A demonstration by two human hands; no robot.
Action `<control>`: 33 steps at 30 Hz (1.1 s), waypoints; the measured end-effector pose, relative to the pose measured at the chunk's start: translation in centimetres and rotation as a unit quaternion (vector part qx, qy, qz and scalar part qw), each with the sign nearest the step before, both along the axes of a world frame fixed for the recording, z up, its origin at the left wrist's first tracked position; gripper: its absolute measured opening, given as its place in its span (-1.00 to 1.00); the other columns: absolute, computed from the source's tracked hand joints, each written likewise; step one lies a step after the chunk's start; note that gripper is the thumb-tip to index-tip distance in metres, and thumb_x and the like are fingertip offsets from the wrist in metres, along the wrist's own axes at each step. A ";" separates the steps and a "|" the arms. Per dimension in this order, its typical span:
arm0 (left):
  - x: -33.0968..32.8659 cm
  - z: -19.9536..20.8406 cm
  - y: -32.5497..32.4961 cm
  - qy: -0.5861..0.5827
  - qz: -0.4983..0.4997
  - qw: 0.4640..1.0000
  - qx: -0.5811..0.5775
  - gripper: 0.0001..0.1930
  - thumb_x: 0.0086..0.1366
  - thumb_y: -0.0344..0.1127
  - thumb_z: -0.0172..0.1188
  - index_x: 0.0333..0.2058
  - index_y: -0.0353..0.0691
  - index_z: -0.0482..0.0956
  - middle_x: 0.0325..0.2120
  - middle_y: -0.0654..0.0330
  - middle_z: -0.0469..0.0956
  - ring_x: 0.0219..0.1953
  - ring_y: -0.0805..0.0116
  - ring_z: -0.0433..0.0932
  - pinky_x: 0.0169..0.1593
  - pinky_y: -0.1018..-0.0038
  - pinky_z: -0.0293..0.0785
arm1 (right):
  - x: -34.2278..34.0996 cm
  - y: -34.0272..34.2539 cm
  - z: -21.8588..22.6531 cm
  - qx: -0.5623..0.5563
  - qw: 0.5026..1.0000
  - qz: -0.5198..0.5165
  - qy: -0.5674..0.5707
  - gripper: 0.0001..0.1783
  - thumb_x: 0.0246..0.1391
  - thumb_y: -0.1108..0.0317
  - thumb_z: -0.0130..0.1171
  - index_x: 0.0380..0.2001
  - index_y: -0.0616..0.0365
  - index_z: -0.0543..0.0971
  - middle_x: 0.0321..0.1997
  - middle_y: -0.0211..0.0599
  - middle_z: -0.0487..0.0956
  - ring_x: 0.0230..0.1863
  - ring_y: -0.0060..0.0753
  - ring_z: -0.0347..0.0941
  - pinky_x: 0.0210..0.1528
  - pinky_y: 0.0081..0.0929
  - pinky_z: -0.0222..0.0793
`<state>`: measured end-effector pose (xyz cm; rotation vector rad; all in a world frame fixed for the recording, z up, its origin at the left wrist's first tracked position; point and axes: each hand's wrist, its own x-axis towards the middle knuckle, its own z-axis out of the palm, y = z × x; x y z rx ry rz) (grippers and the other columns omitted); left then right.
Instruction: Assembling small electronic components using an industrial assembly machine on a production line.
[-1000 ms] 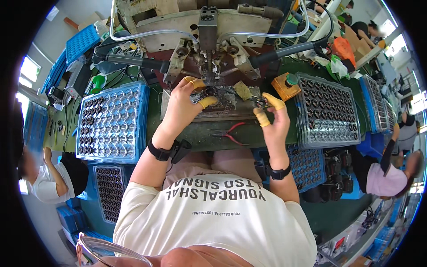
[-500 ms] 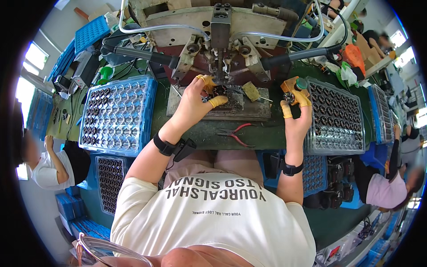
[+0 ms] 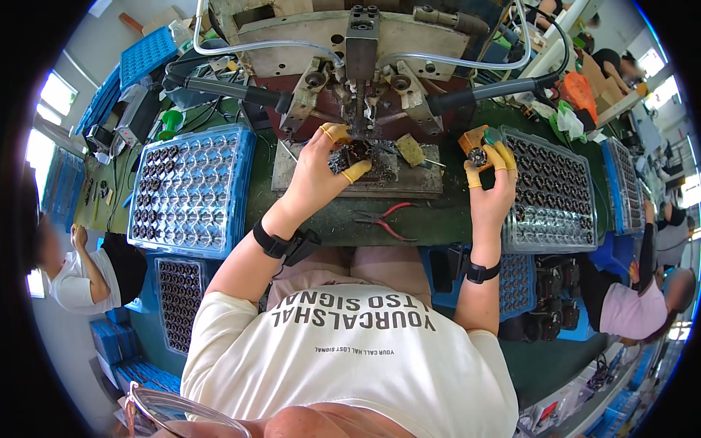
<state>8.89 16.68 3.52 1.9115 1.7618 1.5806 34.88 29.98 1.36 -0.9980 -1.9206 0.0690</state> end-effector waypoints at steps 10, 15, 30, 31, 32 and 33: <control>-2.5 0.4 -5.7 -0.012 0.069 0.997 -0.039 -0.35 -0.03 -0.33 0.44 0.05 -0.33 0.39 -0.11 -0.05 0.46 -0.03 -0.02 0.45 0.06 0.29 0.40 | -0.4 3.1 -2.0 0.008 0.993 0.016 -0.114 -0.59 -0.02 0.30 0.33 -0.07 0.14 0.55 0.15 0.01 0.45 0.19 0.07 0.34 0.21 -0.20 0.25; -9.0 0.6 -13.9 0.044 0.224 0.967 -0.109 -0.70 -0.03 -0.39 0.37 -0.25 -0.21 0.64 -0.27 0.03 0.56 -0.18 0.01 0.51 -0.08 0.27 0.45 | 2.1 3.5 -2.3 0.043 0.990 0.024 -0.136 -0.63 0.06 0.29 0.28 -0.07 0.20 0.55 0.17 0.00 0.46 0.19 0.03 0.36 0.20 -0.24 0.27; -27.8 -2.4 -31.7 0.173 0.478 0.806 -0.304 -0.68 0.05 -0.22 0.36 -0.24 -0.27 0.64 -0.27 0.01 0.59 -0.21 0.03 0.56 -0.12 0.29 0.45 | 10.1 0.5 -0.2 -0.138 0.985 -0.051 0.089 -0.57 0.07 0.37 0.29 0.04 0.17 0.54 -0.04 -0.30 0.52 -0.08 -0.45 0.41 0.00 -0.50 0.31; -29.0 -3.0 -33.0 0.164 0.447 0.831 -0.285 -0.70 0.06 -0.27 0.35 -0.27 -0.34 0.62 -0.29 -0.02 0.59 -0.24 0.04 0.56 -0.13 0.30 0.45 | 11.2 0.4 -0.5 -0.118 0.986 -0.041 0.111 -0.55 0.06 0.38 0.30 0.05 0.17 0.53 -0.03 -0.28 0.54 -0.05 -0.44 0.42 0.02 -0.48 0.31; -30.5 -3.7 -34.2 0.141 0.432 0.840 -0.296 -0.72 0.07 -0.31 0.34 -0.28 -0.38 0.61 -0.31 -0.04 0.58 -0.25 0.04 0.55 -0.13 0.32 0.44 | 12.6 0.2 -0.3 -0.131 0.983 -0.062 0.113 -0.54 0.04 0.40 0.31 0.05 0.19 0.52 0.00 -0.26 0.54 -0.05 -0.44 0.43 0.04 -0.48 0.32; -31.0 -3.4 -35.1 0.205 0.452 0.819 -0.288 -0.72 0.05 -0.33 0.33 -0.28 -0.38 0.60 -0.33 -0.04 0.58 -0.27 0.02 0.55 -0.13 0.30 0.44 | 14.0 0.6 -0.9 -0.121 0.980 -0.068 0.141 -0.54 0.04 0.41 0.31 0.04 0.20 0.52 0.00 -0.24 0.55 -0.05 -0.43 0.45 0.04 -0.48 0.33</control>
